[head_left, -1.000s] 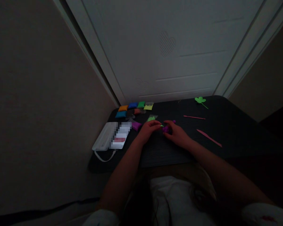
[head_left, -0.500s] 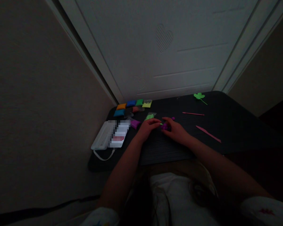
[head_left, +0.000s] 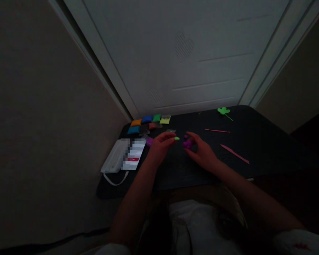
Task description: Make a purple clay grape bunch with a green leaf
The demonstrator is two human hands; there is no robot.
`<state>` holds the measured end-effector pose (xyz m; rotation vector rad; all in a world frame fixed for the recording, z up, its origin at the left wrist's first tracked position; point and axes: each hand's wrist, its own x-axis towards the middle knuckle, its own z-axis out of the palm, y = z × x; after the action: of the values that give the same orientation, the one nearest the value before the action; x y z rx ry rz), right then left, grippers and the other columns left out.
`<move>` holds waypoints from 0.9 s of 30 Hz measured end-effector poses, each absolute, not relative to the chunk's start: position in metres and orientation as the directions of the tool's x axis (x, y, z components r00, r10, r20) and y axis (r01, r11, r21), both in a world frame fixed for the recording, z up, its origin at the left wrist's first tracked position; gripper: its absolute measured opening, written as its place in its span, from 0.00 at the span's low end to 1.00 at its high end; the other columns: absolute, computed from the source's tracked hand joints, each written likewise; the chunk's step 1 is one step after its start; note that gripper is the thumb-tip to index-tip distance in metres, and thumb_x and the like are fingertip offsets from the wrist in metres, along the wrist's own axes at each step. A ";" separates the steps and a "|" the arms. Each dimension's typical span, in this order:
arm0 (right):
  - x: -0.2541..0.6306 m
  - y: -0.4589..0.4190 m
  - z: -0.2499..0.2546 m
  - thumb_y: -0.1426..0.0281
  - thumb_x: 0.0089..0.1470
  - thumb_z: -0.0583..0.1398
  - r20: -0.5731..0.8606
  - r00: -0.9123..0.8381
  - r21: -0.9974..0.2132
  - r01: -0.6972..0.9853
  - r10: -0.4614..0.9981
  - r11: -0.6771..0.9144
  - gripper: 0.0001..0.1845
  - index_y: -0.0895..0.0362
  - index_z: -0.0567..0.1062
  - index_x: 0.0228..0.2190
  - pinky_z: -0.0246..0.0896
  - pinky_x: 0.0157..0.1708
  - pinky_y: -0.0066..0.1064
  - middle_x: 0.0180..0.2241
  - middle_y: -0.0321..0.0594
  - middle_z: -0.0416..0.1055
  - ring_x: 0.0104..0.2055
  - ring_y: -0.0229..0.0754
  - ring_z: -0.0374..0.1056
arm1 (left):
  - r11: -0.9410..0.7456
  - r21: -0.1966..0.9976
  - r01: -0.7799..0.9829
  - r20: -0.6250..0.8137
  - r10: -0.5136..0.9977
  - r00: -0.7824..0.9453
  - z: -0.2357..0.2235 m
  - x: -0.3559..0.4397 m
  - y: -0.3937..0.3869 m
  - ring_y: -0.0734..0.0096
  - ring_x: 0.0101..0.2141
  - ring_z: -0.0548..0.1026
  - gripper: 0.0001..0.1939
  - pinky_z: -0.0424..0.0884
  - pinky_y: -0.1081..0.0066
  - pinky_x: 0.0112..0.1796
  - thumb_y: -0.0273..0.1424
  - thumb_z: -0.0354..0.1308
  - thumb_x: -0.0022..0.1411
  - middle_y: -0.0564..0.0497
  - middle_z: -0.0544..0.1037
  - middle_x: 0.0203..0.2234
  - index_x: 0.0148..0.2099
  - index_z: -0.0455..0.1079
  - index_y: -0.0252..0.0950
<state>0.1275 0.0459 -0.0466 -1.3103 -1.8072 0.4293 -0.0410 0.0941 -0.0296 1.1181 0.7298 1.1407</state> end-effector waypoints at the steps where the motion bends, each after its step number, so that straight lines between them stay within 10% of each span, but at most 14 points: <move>1: 0.127 0.037 -0.040 0.73 0.46 0.58 0.472 -0.086 -0.681 0.596 0.877 0.425 0.32 0.53 0.54 0.53 0.57 0.44 0.37 0.38 0.39 0.68 0.41 0.42 0.65 | -0.025 0.945 -0.327 0.126 0.948 0.293 -0.019 -0.044 0.084 0.76 0.31 0.71 0.08 0.65 0.72 0.37 0.26 0.61 0.44 0.55 0.74 0.29 0.32 0.72 0.37; 10: 0.113 -0.027 0.008 0.72 0.46 0.60 0.706 -0.053 -0.565 0.560 0.706 0.606 0.35 0.49 0.52 0.53 0.60 0.43 0.36 0.37 0.36 0.68 0.40 0.41 0.65 | -0.411 0.850 -0.328 0.485 0.855 0.185 0.044 -0.054 0.009 0.71 0.29 0.70 0.04 0.67 0.68 0.34 0.27 0.59 0.48 0.52 0.73 0.24 0.30 0.73 0.39; 27: 0.116 -0.026 -0.014 0.63 0.44 0.62 0.503 -0.127 -0.592 0.670 0.855 0.448 0.18 0.54 0.66 0.38 0.58 0.39 0.36 0.35 0.39 0.69 0.39 0.43 0.64 | -0.195 0.917 -0.347 0.264 0.951 0.163 0.033 -0.055 0.005 0.74 0.28 0.71 0.04 0.66 0.73 0.32 0.29 0.58 0.48 0.53 0.74 0.24 0.31 0.71 0.38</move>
<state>0.1157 -0.0257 -0.0139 -1.2897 -1.8649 0.2794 -0.0549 0.0047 0.0331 1.2123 0.6899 1.3574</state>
